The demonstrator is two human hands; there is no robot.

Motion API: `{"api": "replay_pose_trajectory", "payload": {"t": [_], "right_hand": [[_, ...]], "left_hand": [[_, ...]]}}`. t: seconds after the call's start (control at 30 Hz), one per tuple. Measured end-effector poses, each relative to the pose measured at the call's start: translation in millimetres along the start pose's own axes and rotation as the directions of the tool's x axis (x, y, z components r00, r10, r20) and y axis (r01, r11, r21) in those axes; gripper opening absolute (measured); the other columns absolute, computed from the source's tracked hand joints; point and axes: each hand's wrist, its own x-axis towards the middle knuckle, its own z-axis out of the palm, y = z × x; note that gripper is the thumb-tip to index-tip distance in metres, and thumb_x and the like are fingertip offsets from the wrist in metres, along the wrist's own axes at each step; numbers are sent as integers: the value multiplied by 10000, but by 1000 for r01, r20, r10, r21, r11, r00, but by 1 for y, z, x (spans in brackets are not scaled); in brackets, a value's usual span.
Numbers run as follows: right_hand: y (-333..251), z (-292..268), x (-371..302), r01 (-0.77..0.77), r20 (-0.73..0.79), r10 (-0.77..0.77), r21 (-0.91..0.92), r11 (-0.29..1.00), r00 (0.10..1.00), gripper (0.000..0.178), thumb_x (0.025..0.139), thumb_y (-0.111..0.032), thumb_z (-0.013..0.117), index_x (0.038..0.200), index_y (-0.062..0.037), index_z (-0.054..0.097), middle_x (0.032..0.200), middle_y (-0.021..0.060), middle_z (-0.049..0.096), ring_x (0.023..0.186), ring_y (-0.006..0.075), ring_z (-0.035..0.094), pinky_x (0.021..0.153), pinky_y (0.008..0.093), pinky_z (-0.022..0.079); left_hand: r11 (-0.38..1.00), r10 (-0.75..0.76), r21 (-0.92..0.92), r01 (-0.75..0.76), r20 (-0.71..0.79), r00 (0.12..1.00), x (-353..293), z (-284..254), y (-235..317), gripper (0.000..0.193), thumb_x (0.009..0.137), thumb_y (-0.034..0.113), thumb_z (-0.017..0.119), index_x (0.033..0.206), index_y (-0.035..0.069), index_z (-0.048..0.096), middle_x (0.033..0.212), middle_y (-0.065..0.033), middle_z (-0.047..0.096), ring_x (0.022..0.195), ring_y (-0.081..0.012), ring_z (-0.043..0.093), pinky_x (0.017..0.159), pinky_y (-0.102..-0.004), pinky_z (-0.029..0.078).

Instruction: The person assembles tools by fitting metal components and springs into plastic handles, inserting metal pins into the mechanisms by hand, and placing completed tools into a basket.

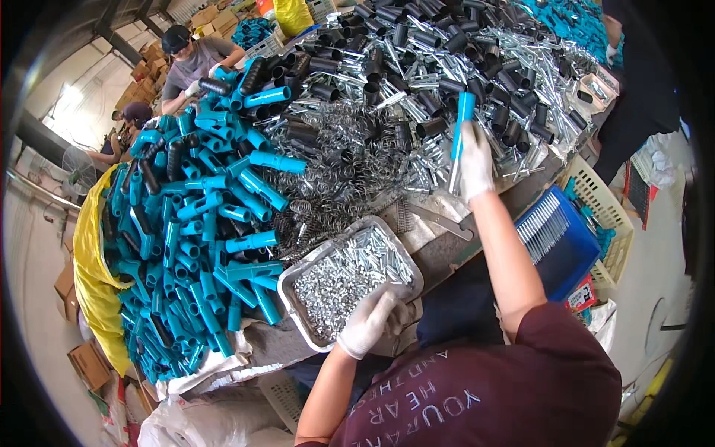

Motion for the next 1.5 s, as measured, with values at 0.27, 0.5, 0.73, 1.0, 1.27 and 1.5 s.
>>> {"api": "replay_pose_trajectory", "payload": {"t": [0.27,0.5,0.73,1.0,1.27,1.5], "right_hand": [[7,12,21,159,183,-102,-332,930,978,428,936,-387,616,1120,-1,604,774,47,590,613,110,554,530,279,464],[-30,-13,-161,-407,701,371,-125,905,610,402,964,-382,562,1117,-11,557,804,56,616,621,125,595,582,271,485],[-9,-50,-177,-759,842,444,-65,647,306,430,972,-400,565,1141,-6,524,854,113,641,607,143,588,522,254,478],[-15,-46,-177,-511,819,571,-470,720,51,276,1009,-254,498,1093,-2,576,836,58,619,551,80,493,467,226,408],[3,-31,-169,280,755,-80,-142,949,651,597,958,-398,570,1366,21,447,1155,253,648,1062,360,659,882,407,500],[7,-32,-128,-452,309,484,-174,875,819,391,985,-450,516,951,-65,570,629,-16,494,432,56,420,365,224,323]], "left_hand": [[998,49,-39,-57,-177,983,-13,-1,-5,358,1027,304,430,1121,-5,584,797,-37,616,640,-87,569,564,-217,458],[955,293,179,-235,-474,830,10,-4,15,323,980,174,489,1258,10,503,938,-107,643,742,-161,604,704,-300,496],[860,494,407,-308,-511,704,14,-26,24,146,946,157,513,930,19,558,792,-88,578,700,-160,550,686,-320,471],[687,322,715,-130,-139,936,10,-26,64,178,873,194,563,858,20,598,680,-155,629,641,-308,649,615,-389,497],[465,394,870,166,-371,841,58,31,78,258,962,280,471,875,78,605,748,-208,629,760,-412,633,666,-484,493],[282,191,880,383,-443,876,128,7,47,361,896,388,559,948,40,637,918,-215,706,889,-370,691,793,-444,542]]}}
